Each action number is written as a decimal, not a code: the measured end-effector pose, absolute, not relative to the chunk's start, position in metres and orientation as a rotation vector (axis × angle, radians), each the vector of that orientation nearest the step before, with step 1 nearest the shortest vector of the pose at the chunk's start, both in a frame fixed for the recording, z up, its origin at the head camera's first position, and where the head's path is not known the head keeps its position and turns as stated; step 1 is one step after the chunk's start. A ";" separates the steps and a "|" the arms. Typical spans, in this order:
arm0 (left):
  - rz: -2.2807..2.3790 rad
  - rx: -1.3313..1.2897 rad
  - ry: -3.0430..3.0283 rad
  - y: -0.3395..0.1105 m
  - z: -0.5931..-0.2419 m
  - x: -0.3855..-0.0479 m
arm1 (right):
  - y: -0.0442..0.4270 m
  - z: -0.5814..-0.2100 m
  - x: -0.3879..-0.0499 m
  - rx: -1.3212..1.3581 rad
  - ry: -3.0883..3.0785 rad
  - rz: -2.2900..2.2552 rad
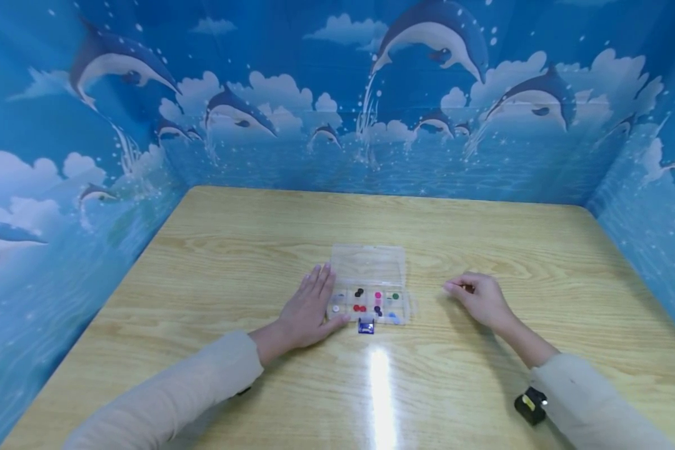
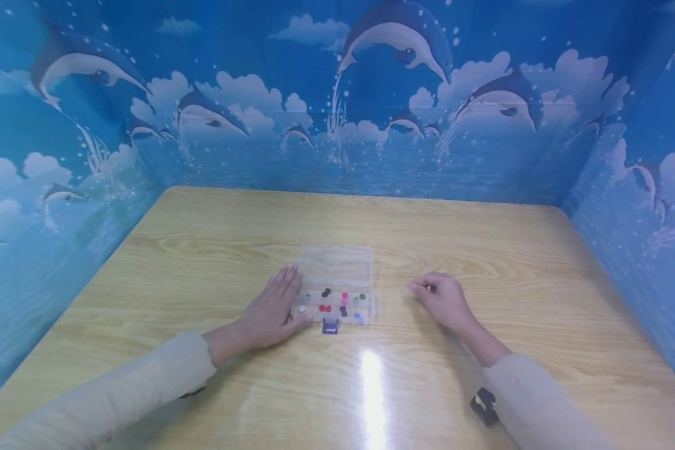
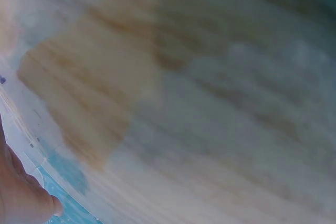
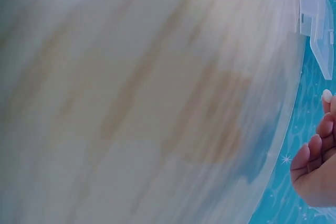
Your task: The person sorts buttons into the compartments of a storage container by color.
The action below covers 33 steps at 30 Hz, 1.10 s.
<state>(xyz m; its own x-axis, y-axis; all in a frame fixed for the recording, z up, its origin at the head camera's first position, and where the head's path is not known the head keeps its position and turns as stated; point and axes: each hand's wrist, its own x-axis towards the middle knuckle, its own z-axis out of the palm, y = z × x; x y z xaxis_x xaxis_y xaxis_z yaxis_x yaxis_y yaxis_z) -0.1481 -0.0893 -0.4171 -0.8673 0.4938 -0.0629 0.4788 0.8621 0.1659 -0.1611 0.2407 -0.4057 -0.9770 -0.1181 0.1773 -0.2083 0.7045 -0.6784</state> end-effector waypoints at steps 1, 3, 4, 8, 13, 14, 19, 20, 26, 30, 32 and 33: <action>0.222 0.766 2.931 -0.089 -0.417 -0.148 | 0.239 -0.405 -0.161 0.261 -2.789 1.138; 0.220 0.765 2.932 -0.089 -0.417 -0.148 | 0.236 -0.404 -0.161 0.248 -2.786 1.155; 0.209 0.760 2.929 -0.089 -0.417 -0.148 | 0.234 -0.404 -0.161 0.241 -2.783 1.161; 0.209 0.761 2.934 -0.089 -0.417 -0.148 | 0.228 -0.404 -0.163 0.231 -2.774 1.189; 0.208 0.757 2.933 -0.089 -0.417 -0.148 | 0.221 -0.404 -0.164 0.192 -2.801 1.227; 0.208 0.755 2.931 -0.089 -0.417 -0.148 | 0.220 -0.404 -0.164 0.183 -2.810 1.232; 0.212 0.765 2.929 -0.089 -0.416 -0.148 | 0.214 -0.403 -0.165 0.184 -2.832 1.250; 0.214 0.769 2.932 -0.089 -0.416 -0.148 | 0.212 -0.402 -0.165 0.194 -2.830 1.251; 0.196 0.784 2.939 -0.090 -0.415 -0.148 | 0.202 -0.399 -0.166 0.235 -2.822 1.269; 0.201 0.785 2.932 -0.090 -0.415 -0.147 | 0.195 -0.396 -0.167 0.214 -2.836 1.309; 0.204 0.784 2.929 -0.090 -0.415 -0.147 | 0.191 -0.395 -0.167 0.203 -2.844 1.335; 0.207 0.784 2.927 -0.090 -0.415 -0.147 | 0.190 -0.395 -0.166 0.200 -2.846 1.351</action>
